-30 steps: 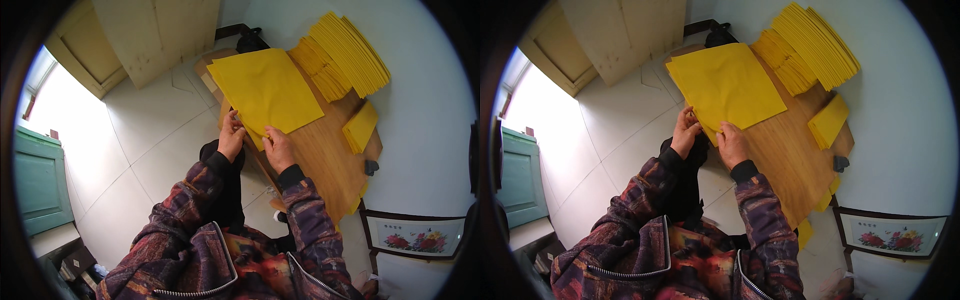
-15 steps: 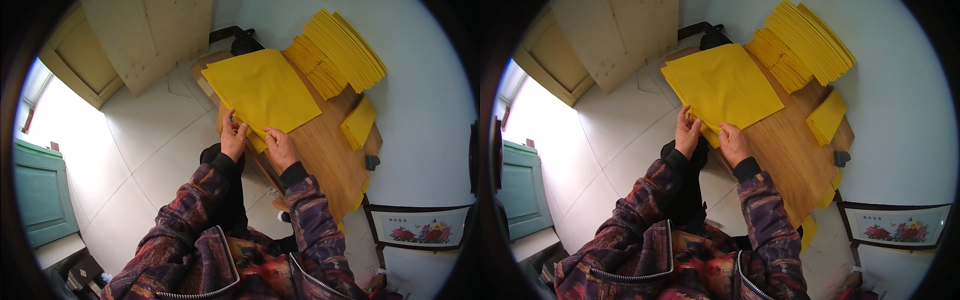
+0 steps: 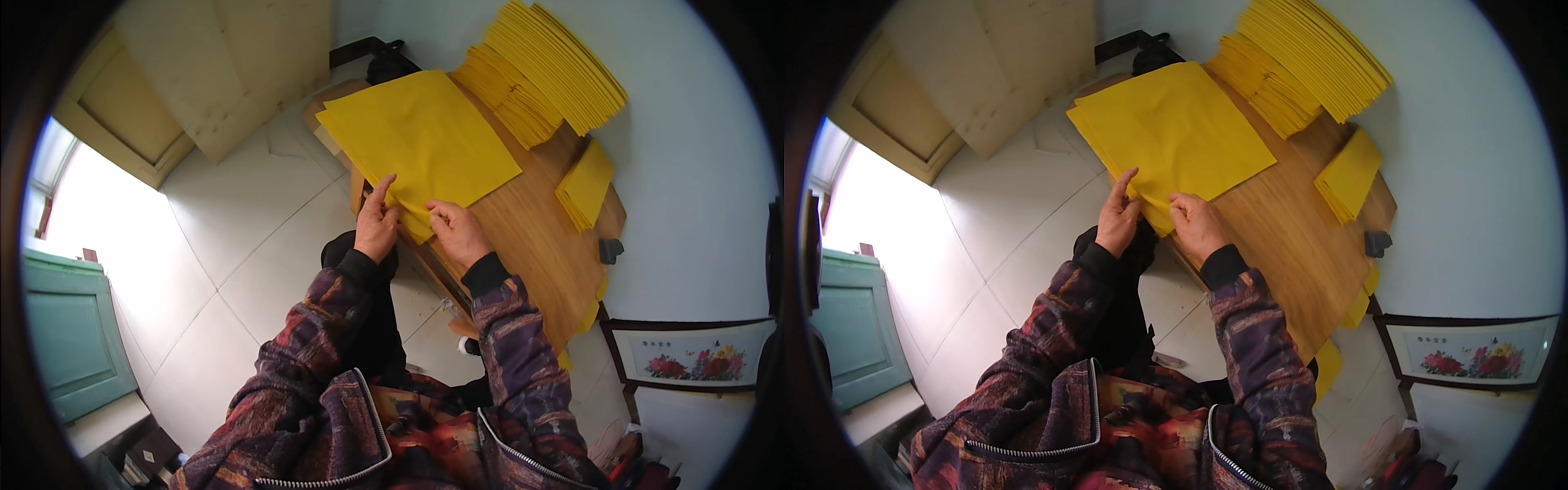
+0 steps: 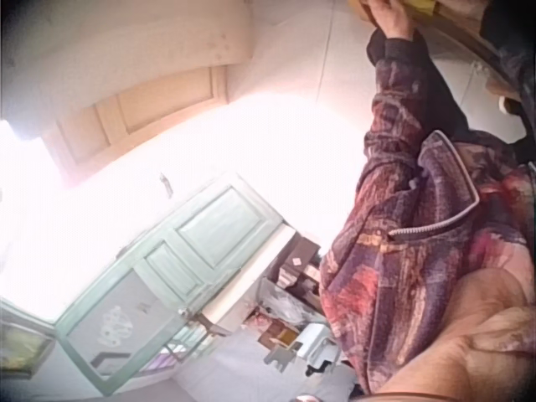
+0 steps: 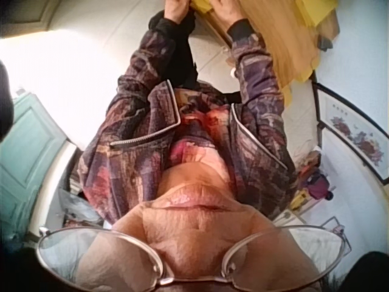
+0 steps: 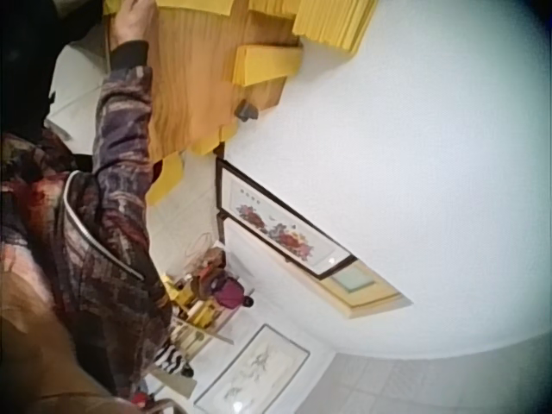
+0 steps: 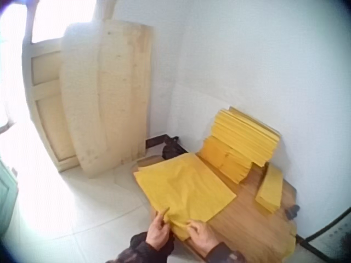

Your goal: The person sits on the floor and folds yellow paper sheets by hand on a wooden table. They fold each sheet in half, smooth the crease, and place it on a growing stack of folded sheets.

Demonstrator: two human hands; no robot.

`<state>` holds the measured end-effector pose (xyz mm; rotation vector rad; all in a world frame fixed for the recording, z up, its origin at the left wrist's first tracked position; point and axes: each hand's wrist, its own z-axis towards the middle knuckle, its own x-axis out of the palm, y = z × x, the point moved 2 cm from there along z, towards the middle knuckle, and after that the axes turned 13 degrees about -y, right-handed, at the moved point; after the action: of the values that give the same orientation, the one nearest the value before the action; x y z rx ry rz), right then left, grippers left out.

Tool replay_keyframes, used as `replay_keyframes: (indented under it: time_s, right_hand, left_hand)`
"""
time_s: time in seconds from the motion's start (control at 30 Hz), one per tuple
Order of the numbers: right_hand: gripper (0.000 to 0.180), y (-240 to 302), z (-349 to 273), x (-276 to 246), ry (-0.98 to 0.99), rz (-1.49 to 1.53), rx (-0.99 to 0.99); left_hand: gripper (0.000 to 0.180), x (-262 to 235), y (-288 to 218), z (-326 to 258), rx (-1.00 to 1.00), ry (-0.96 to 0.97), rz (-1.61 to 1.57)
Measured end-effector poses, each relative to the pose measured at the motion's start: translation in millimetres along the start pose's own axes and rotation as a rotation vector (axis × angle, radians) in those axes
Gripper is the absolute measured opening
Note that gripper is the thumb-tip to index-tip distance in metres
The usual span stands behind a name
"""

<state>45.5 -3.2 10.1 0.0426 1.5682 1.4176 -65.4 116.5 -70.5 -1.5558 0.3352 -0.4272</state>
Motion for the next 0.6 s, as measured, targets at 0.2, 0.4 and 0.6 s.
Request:
replay_keyframes:
  time_s: [0.2,0.4,0.6]
  right_hand:
    - [0.027,-17.9,-25.0,-2.8,-0.188,0.117,-0.087]
    - [0.02,-98.1,-92.8,-95.8,-0.632,0.008,0.162]
    - [0.017,-174.4,-175.0,-220.5,-0.904,-0.414,0.325]
  left_hand:
    - [0.043,-2.8,14.4,19.6,0.054,0.074,-0.043]
    - [0.035,-5.2,0.8,24.3,-0.18,0.177,-0.063]
    - [0.026,6.6,-25.2,21.6,-0.123,0.15,0.13]
